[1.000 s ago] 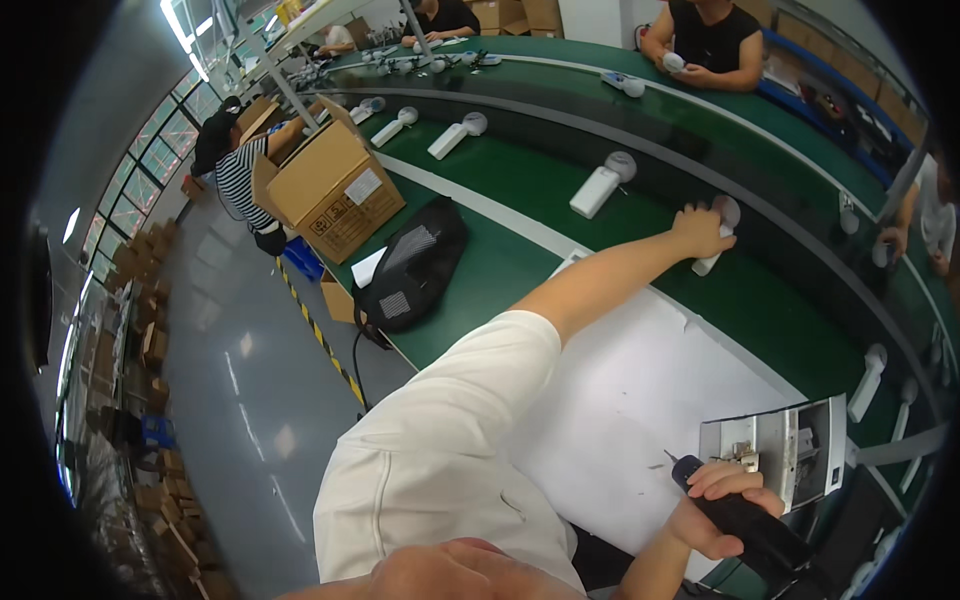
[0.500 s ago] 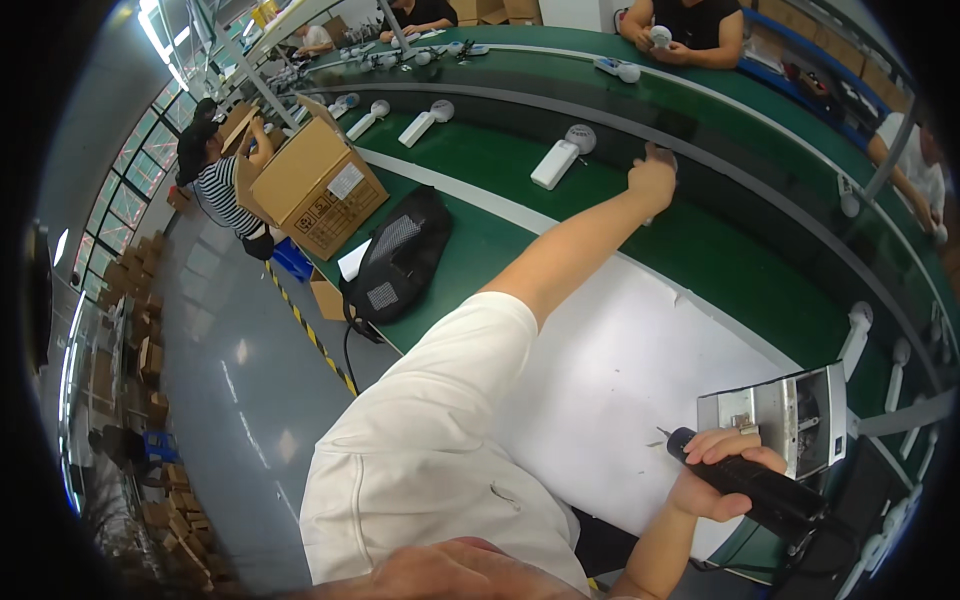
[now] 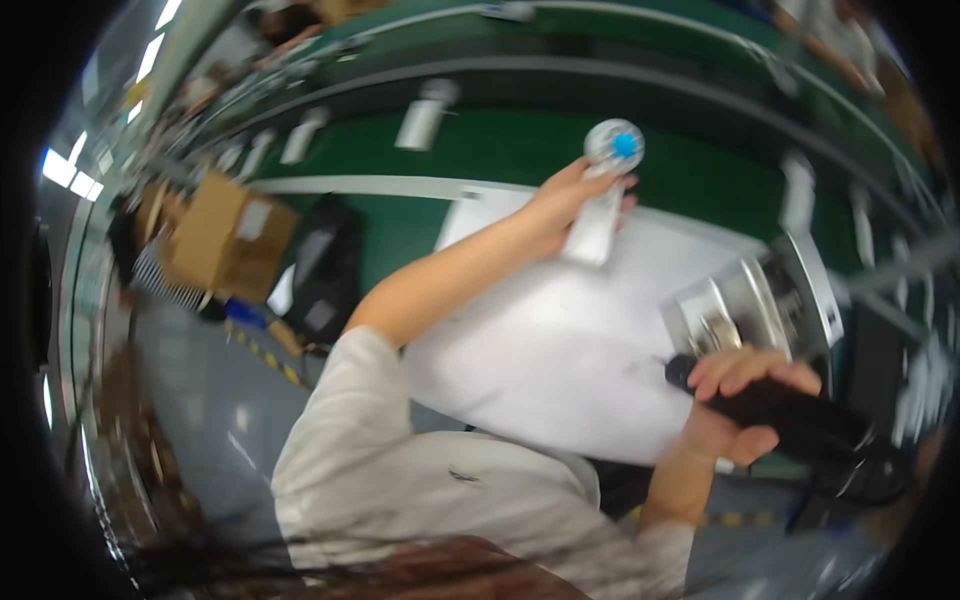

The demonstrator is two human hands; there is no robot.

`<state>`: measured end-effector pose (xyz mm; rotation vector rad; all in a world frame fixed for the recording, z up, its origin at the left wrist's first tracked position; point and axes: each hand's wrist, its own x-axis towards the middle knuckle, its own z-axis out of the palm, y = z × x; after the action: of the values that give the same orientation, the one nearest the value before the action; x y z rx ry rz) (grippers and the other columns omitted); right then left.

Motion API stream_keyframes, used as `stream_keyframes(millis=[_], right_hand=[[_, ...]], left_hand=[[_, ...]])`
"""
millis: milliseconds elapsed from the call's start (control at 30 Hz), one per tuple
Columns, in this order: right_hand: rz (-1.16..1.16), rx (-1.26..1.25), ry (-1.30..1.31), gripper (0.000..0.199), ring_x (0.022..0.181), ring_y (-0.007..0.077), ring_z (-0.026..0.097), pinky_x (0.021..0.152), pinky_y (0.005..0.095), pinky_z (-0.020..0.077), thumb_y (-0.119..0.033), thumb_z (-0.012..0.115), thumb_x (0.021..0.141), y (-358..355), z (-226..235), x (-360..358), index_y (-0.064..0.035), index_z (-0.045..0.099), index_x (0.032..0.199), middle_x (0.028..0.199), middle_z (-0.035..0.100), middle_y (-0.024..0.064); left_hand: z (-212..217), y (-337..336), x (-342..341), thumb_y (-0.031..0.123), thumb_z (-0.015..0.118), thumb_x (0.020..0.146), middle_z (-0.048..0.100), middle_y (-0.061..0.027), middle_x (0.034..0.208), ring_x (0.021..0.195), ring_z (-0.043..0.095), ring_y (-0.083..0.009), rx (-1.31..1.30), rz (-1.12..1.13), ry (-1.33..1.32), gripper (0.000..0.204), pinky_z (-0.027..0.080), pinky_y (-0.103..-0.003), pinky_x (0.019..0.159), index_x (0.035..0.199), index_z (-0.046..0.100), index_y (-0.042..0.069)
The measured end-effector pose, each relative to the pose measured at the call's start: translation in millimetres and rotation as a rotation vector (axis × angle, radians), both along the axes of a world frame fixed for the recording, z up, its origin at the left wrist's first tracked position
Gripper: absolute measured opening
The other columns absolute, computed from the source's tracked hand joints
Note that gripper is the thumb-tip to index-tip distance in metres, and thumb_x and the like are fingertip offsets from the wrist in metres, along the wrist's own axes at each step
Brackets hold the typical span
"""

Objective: Assembling white plastic electronic components using an electric screwdriver on a factory assembly line.

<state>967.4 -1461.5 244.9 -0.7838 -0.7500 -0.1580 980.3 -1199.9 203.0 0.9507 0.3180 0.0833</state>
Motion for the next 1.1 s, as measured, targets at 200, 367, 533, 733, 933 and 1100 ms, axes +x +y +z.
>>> stream_keyframes(millis=[200,367,533,733,933,1100], right_hand=[[-0.263,-0.071,-0.109,0.081,0.048,0.0185,0.048,0.042,0.0315,0.0441,-0.073,0.060,0.078,-4,35,17,-0.0030,0.038,0.114,0.070,0.050,0.0106],[-0.366,-0.222,-0.176,0.072,0.057,0.0188,0.055,0.053,0.0305,0.0496,-0.056,0.070,0.080,9,27,7,-0.0011,0.038,0.112,0.072,0.052,0.0100],[-0.361,-0.343,-0.093,0.068,0.057,0.0183,0.054,0.053,0.0311,0.0489,-0.051,0.072,0.081,15,29,0,-0.0020,0.038,0.114,0.073,0.053,0.0100],[-0.362,-0.254,-0.171,0.070,0.054,0.0206,0.051,0.052,0.0332,0.0478,-0.067,0.056,0.085,16,36,-7,-0.0054,0.038,0.112,0.072,0.051,0.0102],[-0.737,-0.507,-0.033,0.069,0.053,0.0204,0.052,0.053,0.0328,0.0486,-0.067,0.058,0.083,34,35,-11,-0.0073,0.036,0.109,0.067,0.049,0.0089],[-0.011,-0.213,0.051,0.073,0.055,0.0215,0.052,0.052,0.0360,0.0477,-0.067,0.064,0.077,27,23,-18,-0.0069,0.036,0.109,0.071,0.051,0.0096]], left_hand=[[-30,-85,-69,0.035,0.057,0.098,0.062,-0.0056,0.098,0.075,0.062,-0.0144,-0.035,-0.338,0.168,0.036,0.055,-0.030,0.063,0.119,0.047,0.009],[-37,-80,-68,0.043,0.044,0.102,0.060,-0.0055,0.093,0.073,0.059,-0.0140,-0.164,-0.379,0.056,0.036,0.054,-0.030,0.062,0.115,0.044,0.010],[-46,-81,-74,0.044,0.039,0.102,0.057,-0.0079,0.106,0.086,0.059,-0.0166,-0.151,-0.358,-0.032,0.037,0.054,-0.033,0.070,0.124,0.040,0.015],[-46,-80,-75,0.044,0.039,0.102,0.058,-0.0075,0.106,0.085,0.059,-0.0170,-0.244,-0.382,-0.008,0.036,0.053,-0.033,0.074,0.128,0.038,0.018],[-45,-76,-74,0.047,0.040,0.101,0.058,-0.0066,0.105,0.085,0.059,-0.0168,-0.229,-0.406,0.035,0.038,0.053,-0.032,0.074,0.126,0.040,0.017],[-48,-79,-72,0.049,0.039,0.101,0.059,-0.0056,0.106,0.087,0.059,-0.0158,-0.292,-0.400,-0.035,0.041,0.052,-0.032,0.075,0.126,0.040,0.017]])
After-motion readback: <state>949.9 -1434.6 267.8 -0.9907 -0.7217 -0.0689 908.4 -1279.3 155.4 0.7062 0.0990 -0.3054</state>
